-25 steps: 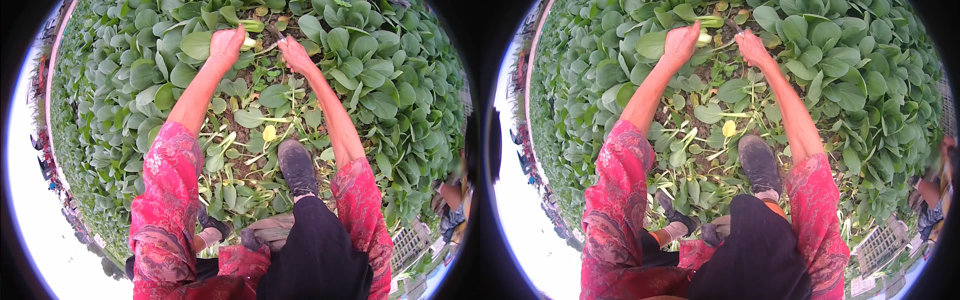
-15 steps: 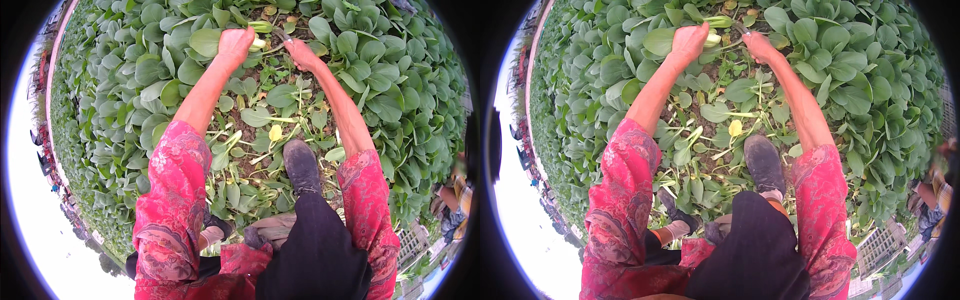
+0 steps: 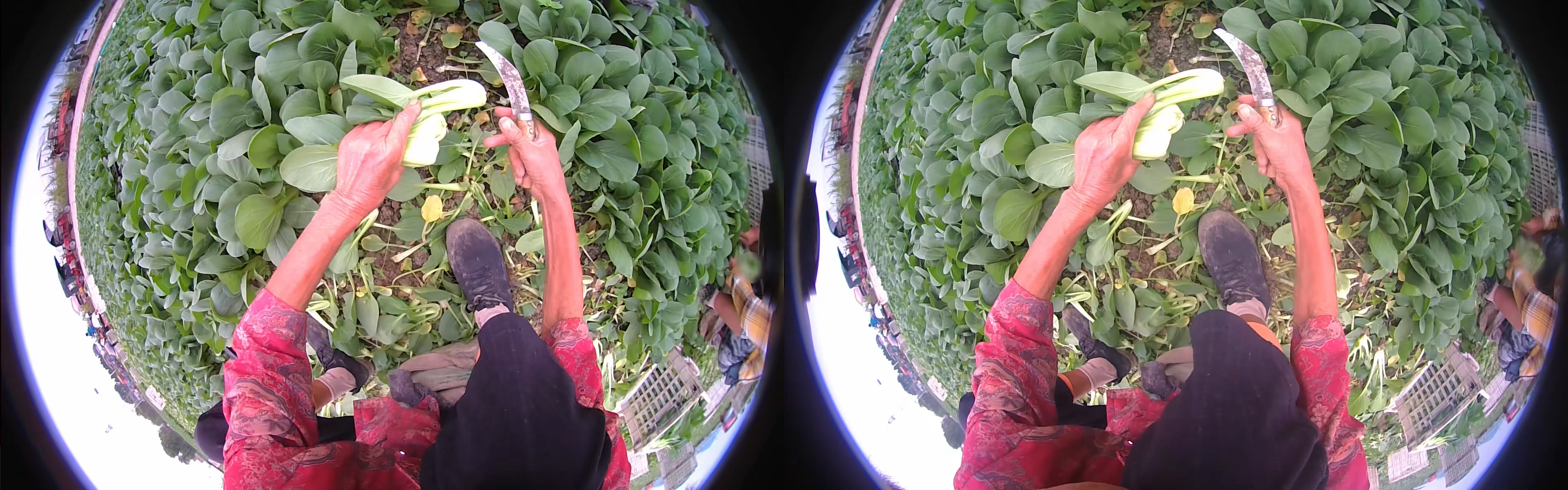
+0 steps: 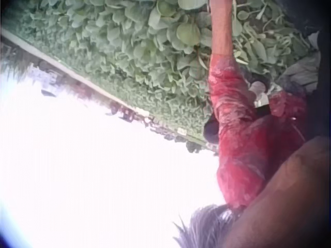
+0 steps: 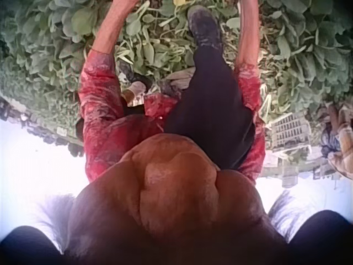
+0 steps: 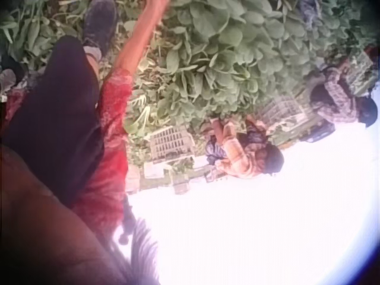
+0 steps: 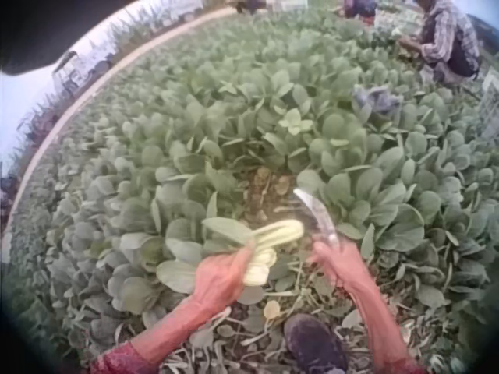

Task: The person harvests leafy green vegetables in a field using a curved knife. They cut the stems near the base, gather the vegetables, and place them into a white crate. Other workers are visible in the background performing similar tasks.

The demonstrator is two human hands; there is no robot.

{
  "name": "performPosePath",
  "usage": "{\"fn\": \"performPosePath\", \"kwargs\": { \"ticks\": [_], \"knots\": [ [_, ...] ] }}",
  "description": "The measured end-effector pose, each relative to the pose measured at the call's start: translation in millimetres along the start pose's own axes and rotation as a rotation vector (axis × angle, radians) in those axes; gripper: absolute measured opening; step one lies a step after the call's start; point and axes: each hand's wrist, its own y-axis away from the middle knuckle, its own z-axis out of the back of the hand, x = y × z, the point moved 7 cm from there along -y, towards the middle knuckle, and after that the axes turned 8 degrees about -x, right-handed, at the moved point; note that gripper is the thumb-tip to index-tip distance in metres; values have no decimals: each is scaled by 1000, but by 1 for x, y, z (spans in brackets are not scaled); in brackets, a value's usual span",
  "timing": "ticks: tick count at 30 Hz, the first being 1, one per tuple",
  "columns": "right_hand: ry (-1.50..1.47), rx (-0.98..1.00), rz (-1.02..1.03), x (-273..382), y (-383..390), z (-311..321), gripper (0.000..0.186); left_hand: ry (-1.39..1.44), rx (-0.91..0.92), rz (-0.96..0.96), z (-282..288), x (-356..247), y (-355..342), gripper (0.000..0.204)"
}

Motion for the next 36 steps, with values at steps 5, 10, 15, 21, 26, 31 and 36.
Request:
{"fn": "performPosePath", "kwargs": {
  "ticks": [5, 10, 15, 21, 26, 31, 36],
  "knots": [
    [-462, 173, -48, -14, 17, -36, 34, 199, 178, 58, 0, -33, 43, 78],
    [-25, -60, 226, 9, 33, -23, 34, 794, 235, 682, 36, -13, 54, 68],
    [-128, 341, 108, 31, 73, -63, 42, 1131, 303, 710, 42, -26, 33, 65],
    [-365, 515, -166, 5, 60, -44, 45, 923, 379, 634, 20, -12, 15, 48],
    [238, 235, 12, -12, 9, -13, 46, 404, 321, 365, 21, 44, -47, 67],
    [403, 161, 152, -7, -34, -80, 42, -374, 599, 55, -62, 58, -83, 91],
    [476, 154, 203, -22, -94, -113, 40, -646, 473, 18, -73, 133, -67, 72]
  ]
}}
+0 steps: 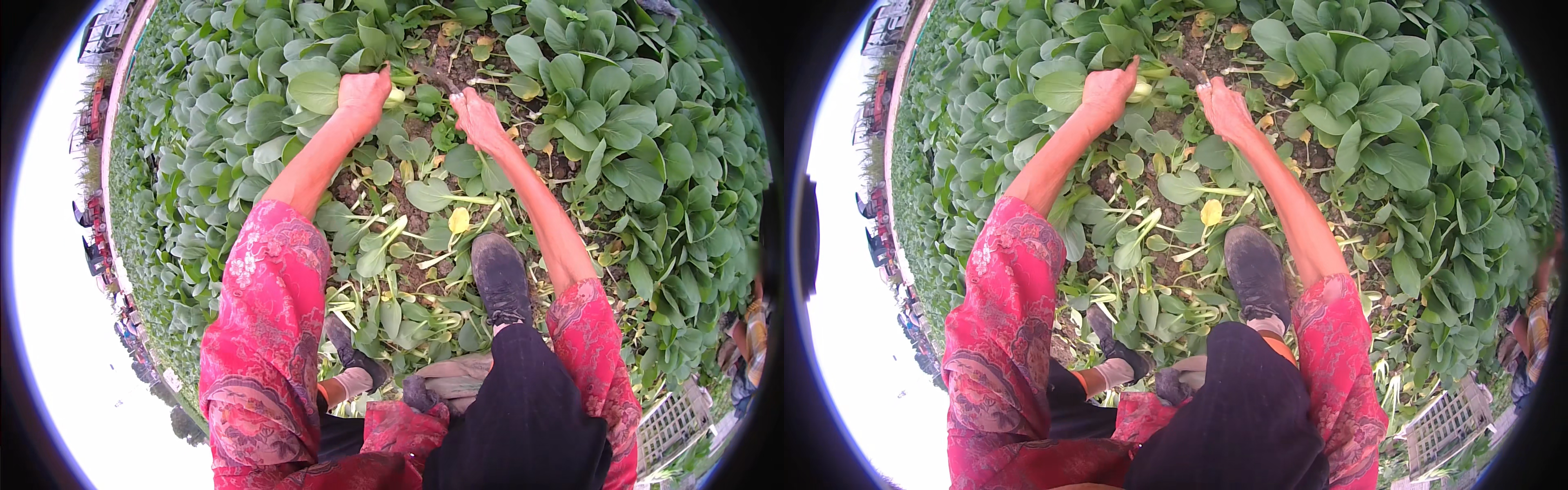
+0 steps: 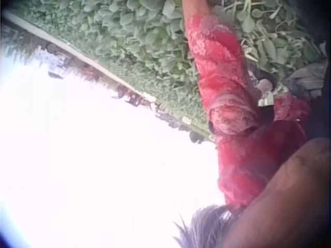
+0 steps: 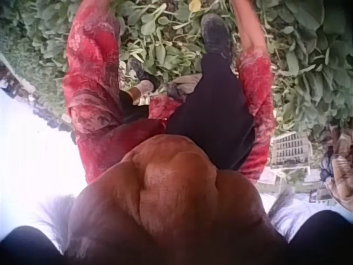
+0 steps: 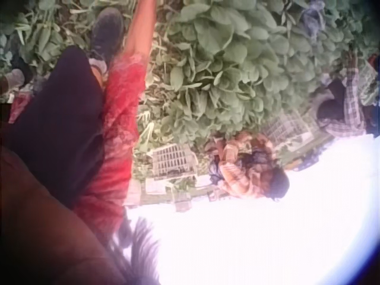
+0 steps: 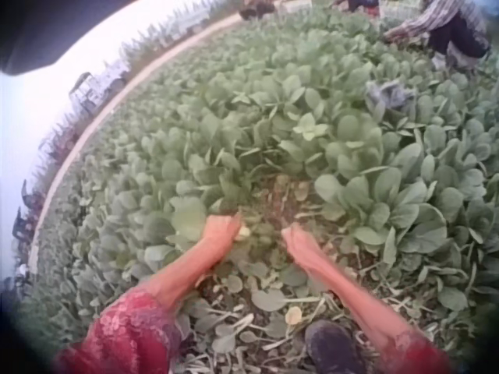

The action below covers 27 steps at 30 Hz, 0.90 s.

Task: The person harvests leafy green vegetables in a field using a curved knife. They cut the stems near the base, gather the vegetables, and place them into a white crate. Other workers are visible in the background performing similar tasks.

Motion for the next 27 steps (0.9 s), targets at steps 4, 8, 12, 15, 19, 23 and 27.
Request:
{"fn": "performPosePath", "kwargs": {
  "ticks": [4, 8, 12, 15, 19, 23, 27],
  "knots": [
    [-64, 72, -75, -1, -16, -15, 39, -192, -300, -188, -12, 2, 31, 59],
    [138, 33, 133, -23, -34, -15, 40, -61, -412, -326, 5, 4, 36, 56],
    [135, 46, 177, -27, -49, -28, 36, -20, -231, -235, -3, -3, 24, 49],
    [13, 213, -44, -1, -21, -35, 33, -1, -164, -242, -9, 9, 40, 48],
    [373, 182, 279, -34, 3, -6, 30, 87, -192, -276, 9, -6, 54, 45],
    [425, -64, 305, -20, 32, 14, 28, 260, -282, -181, 66, -8, 79, 52],
    [302, -311, 102, -6, 62, 75, 30, 500, -297, -121, 107, -22, 116, 60]
  ]
}}
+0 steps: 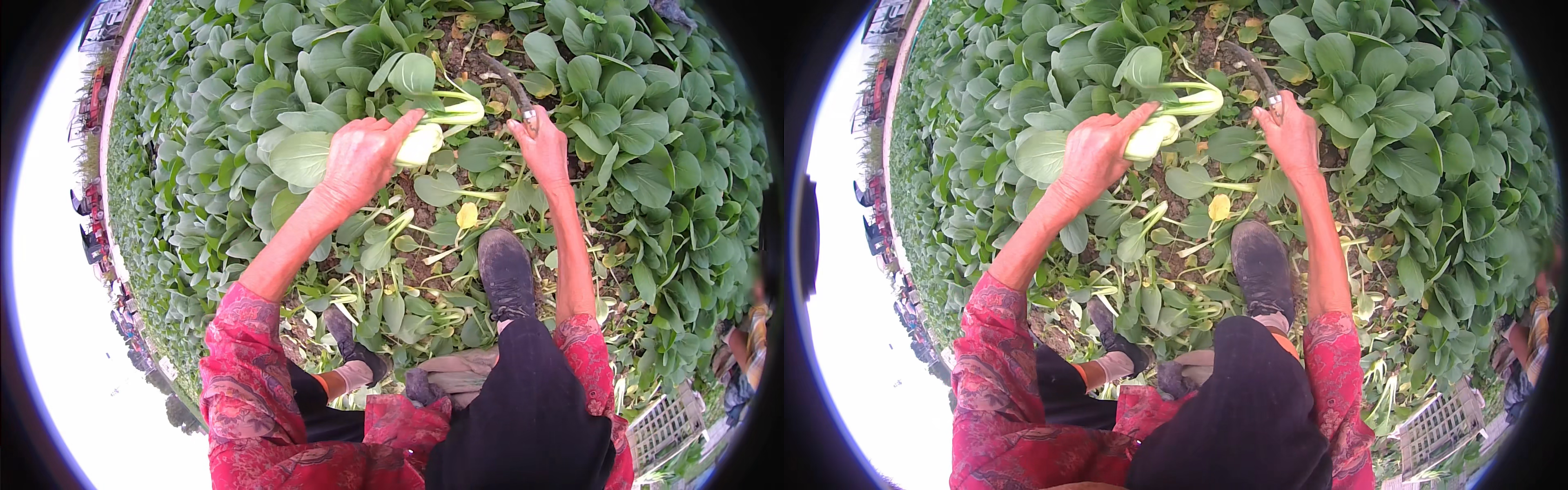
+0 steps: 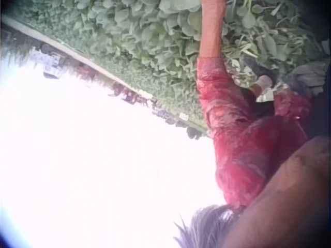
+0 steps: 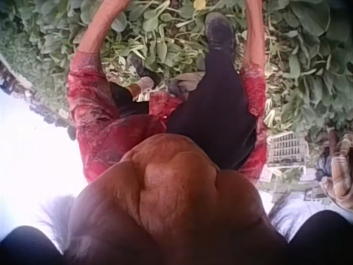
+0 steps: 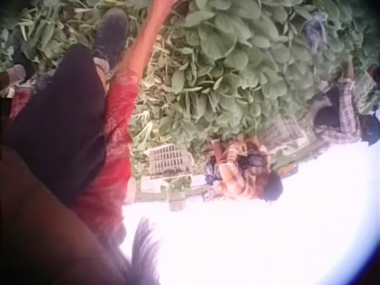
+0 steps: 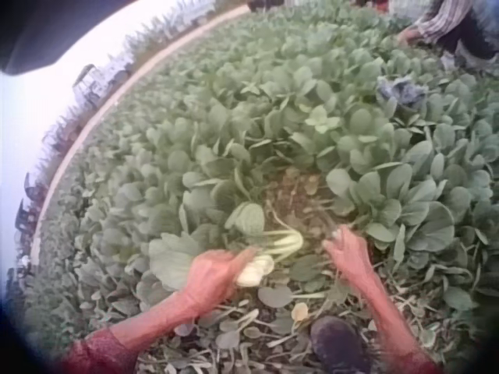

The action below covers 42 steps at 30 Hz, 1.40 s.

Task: The person harvests leafy green vegetables in a field using a curved knife. They cut the stems near the base, gather the vegetables, and place them into a white crate. Other workers are visible in the background performing similar tasks.

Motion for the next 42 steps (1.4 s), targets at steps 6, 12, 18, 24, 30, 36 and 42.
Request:
{"fn": "performPosePath", "kwargs": {
  "ticks": [6, 12, 18, 24, 30, 36, 42],
  "knots": [
    [-1205, 391, -258, 36, 53, 9, 58, 276, 58, 194, 14, -43, 28, 66],
    [-1316, 490, -286, 39, 65, -1, 53, 827, 304, 342, 13, -54, 46, 73],
    [-1149, 451, -356, 35, 64, -6, 46, 1376, 388, 757, 16, -24, 76, 88],
    [-950, 450, -239, 55, 62, 3, 46, 872, -316, 669, 82, 23, 51, 71],
    [-1166, 309, -323, 68, 59, -6, 38, 763, -168, 575, 17, -54, 20, 91],
    [-1135, 353, -442, 46, 62, -19, 36, 417, -310, 518, -29, -70, 33, 83],
    [-913, 433, -324, 44, 54, -13, 37, 303, -247, 409, -13, -40, 10, 73]
  ]
}}
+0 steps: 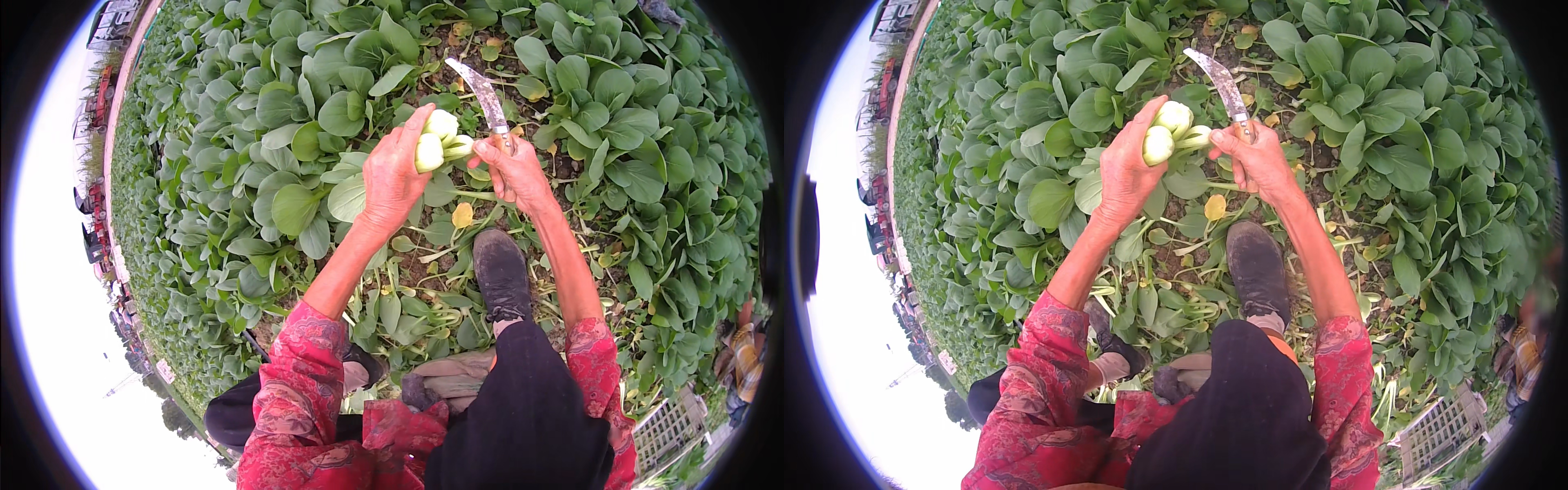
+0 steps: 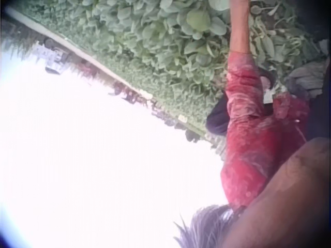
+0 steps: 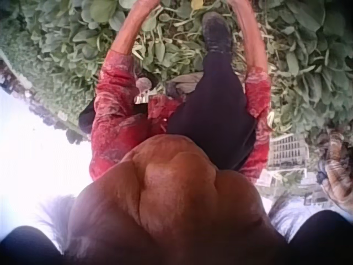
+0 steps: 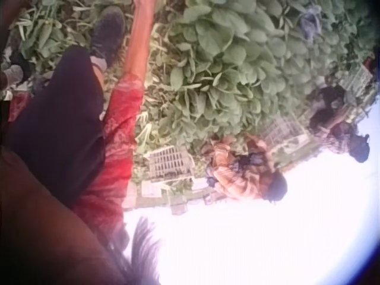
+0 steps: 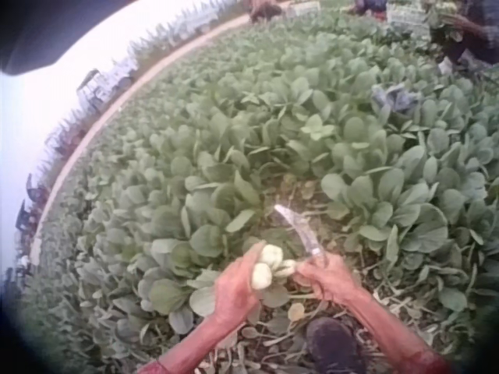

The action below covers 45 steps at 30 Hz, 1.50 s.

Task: The person harvests leafy green vegetables in a field using a curved knife. They cut the stems near the base, gather the vegetables, and place them into a white crate. Other workers are visible in the background performing similar tasks.

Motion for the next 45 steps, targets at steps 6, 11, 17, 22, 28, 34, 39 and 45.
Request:
{"fn": "performPosePath", "kwargs": {
  "ticks": [6, 11, 17, 22, 28, 34, 39, 45],
  "knots": [
    [-71, 10, -29, 0, -16, -3, 31, 301, 174, 242, -5, 18, -14, 72],
    [-109, 68, -72, 21, -16, -1, 23, 784, 238, 599, -21, 47, 9, 70],
    [813, -357, 416, 47, -13, 50, 20, 978, 213, 640, -25, 45, 13, 77],
    [347, -352, 157, 44, 16, 34, 26, 991, 78, 603, -16, 44, 12, 78],
    [725, -214, 570, 50, 25, -5, 37, 925, -123, 598, -9, 42, 6, 75],
    [578, -317, 358, 48, 28, 13, 27, 885, -334, 659, -4, 71, 18, 76],
    [926, -526, 549, 74, 24, 30, 53, 1043, -210, 619, 0, 58, 20, 77],
    [21, 23, 201, 39, 20, -28, 66, 985, -85, 501, 7, 23, 27, 82]
  ]
}}
